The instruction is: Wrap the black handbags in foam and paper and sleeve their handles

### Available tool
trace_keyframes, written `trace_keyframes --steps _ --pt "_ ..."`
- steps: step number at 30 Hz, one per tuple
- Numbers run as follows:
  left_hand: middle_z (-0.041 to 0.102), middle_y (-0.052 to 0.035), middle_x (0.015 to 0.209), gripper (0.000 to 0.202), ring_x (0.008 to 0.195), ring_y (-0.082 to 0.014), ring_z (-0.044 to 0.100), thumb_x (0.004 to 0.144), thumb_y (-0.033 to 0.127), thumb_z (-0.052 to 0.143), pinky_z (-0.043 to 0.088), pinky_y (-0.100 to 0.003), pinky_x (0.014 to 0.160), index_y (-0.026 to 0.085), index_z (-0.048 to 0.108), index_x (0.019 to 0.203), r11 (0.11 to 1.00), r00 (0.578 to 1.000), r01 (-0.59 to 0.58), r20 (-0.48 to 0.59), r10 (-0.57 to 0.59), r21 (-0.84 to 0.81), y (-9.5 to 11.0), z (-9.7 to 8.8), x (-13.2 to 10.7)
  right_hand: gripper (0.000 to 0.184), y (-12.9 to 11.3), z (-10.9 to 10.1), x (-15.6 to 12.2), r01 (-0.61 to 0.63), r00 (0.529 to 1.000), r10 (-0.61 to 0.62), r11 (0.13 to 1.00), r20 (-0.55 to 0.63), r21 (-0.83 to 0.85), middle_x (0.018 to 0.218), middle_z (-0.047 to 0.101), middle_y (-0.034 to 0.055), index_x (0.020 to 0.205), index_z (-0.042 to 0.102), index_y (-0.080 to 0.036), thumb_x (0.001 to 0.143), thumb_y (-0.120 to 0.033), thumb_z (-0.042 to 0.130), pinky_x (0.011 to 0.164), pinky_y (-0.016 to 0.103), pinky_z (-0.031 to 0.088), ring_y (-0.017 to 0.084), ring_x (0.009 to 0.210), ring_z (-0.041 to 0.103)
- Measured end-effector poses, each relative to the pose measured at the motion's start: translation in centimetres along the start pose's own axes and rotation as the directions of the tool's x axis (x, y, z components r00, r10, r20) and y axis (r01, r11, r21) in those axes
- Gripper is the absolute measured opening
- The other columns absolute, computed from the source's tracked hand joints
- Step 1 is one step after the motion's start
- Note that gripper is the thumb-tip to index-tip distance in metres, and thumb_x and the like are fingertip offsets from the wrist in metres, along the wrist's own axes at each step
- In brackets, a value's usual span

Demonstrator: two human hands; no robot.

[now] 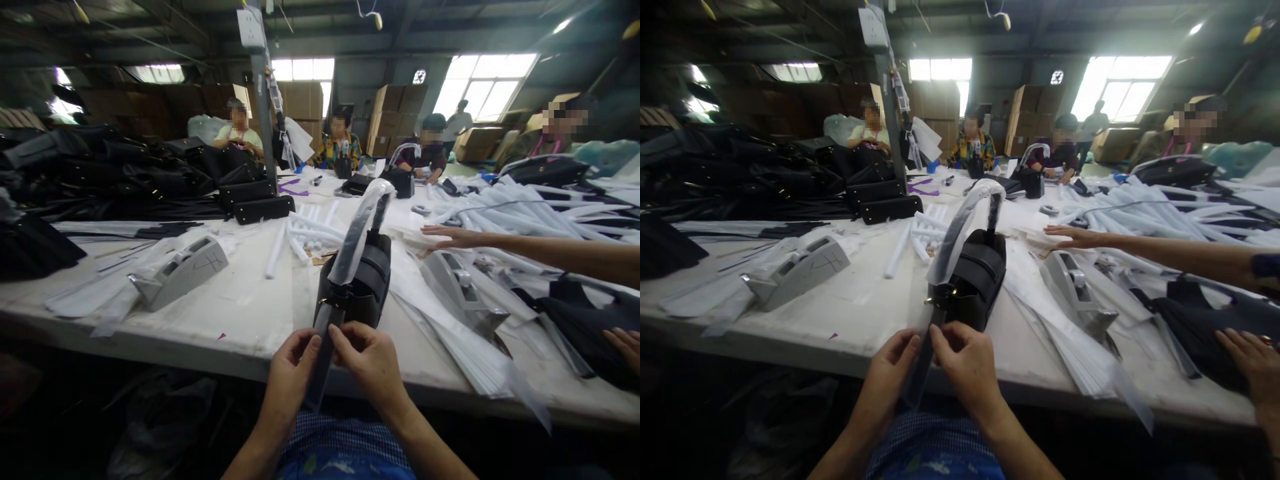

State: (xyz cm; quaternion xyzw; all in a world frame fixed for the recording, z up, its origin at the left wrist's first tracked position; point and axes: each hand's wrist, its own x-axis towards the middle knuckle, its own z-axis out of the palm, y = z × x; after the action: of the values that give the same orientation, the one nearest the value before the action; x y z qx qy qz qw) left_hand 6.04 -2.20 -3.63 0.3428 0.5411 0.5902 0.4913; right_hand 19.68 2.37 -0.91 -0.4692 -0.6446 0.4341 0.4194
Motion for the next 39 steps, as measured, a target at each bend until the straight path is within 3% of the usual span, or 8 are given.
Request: trace_keyframes --steps 6,13,24,30,32,35,37,39 --pt "0.074 -0.0043 0.090 0.021 0.083 -0.0176 0.069 0.086 0.038 0.071 0.053 -0.024 0.075 0.019 0.074 0.095 0.960 0.964 -0.229 -0.100 0.247 0.163 -1.2 0.1 -0.7 0.037 -0.2 -0.2 0.4 -0.003 1.000 0.003 1.000 0.015 0.010 0.055 0.067 0.0022 0.072 0.072 -0.017 0.088 -0.050 0.066 0.049 0.021 0.046 0.015 0.050 0.064" --pt "0.069 -0.0050 0.099 0.039 0.092 -0.0132 0.068 0.089 0.003 0.061 0.054 -0.020 0.086 0.020 0.068 0.124 0.286 0.472 -0.780 0.225 0.852 0.557 -1.0 -1.2 -1.0 0.049 -0.5 -0.2 1.0 -0.137 0.988 0.121 0.976 0.099 0.169 0.047 0.063 0.0036 0.059 0.068 -0.015 0.085 -0.057 0.067 0.044 0.021 0.044 0.013 0.040 0.059" --pt "0.074 -0.0135 0.102 0.044 0.089 -0.0207 0.072 0.095 0.008 0.053 0.061 -0.029 0.077 0.011 0.054 0.139 -0.168 0.202 -0.833 0.573 0.795 0.527 0.0 -3.8 -0.5 0.046 -0.9 0.0 0.1 -0.055 0.988 0.037 0.992 0.147 0.117 0.055 0.069 0.0053 0.061 0.067 -0.016 0.087 -0.053 0.067 0.054 0.023 0.050 0.017 0.052 0.067" --pt "0.074 -0.0038 0.083 0.031 0.066 -0.0113 0.068 0.091 0.010 0.061 0.057 -0.020 0.063 0.013 0.065 0.122 -0.020 0.265 -0.923 0.673 0.690 0.385 -0.5 -5.0 -3.4 0.047 -0.6 -0.6 0.7 -0.219 0.961 0.148 0.924 0.236 0.312 0.056 0.068 0.0041 0.062 0.066 -0.015 0.082 -0.058 0.069 0.048 0.021 0.049 0.014 0.046 0.063" --pt "0.074 -0.0035 0.086 0.025 0.073 -0.0122 0.070 0.091 0.012 0.061 0.058 -0.020 0.071 0.017 0.068 0.115 0.152 0.414 -0.861 0.494 0.765 0.485 0.4 -5.2 -4.0 0.048 -0.6 -0.8 0.9 -0.225 0.954 0.144 0.923 0.263 0.313 0.056 0.068 0.0045 0.064 0.068 -0.013 0.082 -0.058 0.069 0.048 0.020 0.048 0.012 0.046 0.061" --pt "0.075 -0.0042 0.094 0.016 0.085 -0.0165 0.071 0.094 0.025 0.060 0.057 -0.025 0.078 0.021 0.071 0.104 0.591 0.762 -0.533 0.039 0.647 0.606 2.2 -4.3 -3.4 0.049 -0.6 -0.8 1.2 -0.196 0.955 0.113 0.934 0.274 0.298 0.052 0.065 0.0037 0.063 0.069 -0.013 0.083 -0.057 0.069 0.047 0.019 0.046 0.011 0.045 0.059" --pt "0.074 -0.0054 0.093 0.024 0.086 -0.0189 0.071 0.093 0.039 0.060 0.057 -0.027 0.076 0.020 0.072 0.101 0.807 0.926 -0.333 0.008 0.377 0.488 2.9 -3.0 -2.4 0.047 -0.7 -0.6 1.3 -0.166 0.963 0.094 0.946 0.254 0.280 0.051 0.064 0.0030 0.064 0.070 -0.013 0.085 -0.055 0.068 0.047 0.019 0.045 0.011 0.045 0.058" --pt "0.073 -0.0061 0.086 0.035 0.077 -0.0183 0.069 0.089 0.049 0.062 0.057 -0.026 0.069 0.017 0.071 0.100 0.923 0.981 -0.187 0.120 0.154 0.336 2.8 -1.5 -1.6 0.045 -0.8 -0.3 1.1 -0.139 0.972 0.082 0.957 0.221 0.254 0.052 0.064 0.0024 0.065 0.071 -0.013 0.087 -0.052 0.067 0.046 0.019 0.044 0.011 0.045 0.058"
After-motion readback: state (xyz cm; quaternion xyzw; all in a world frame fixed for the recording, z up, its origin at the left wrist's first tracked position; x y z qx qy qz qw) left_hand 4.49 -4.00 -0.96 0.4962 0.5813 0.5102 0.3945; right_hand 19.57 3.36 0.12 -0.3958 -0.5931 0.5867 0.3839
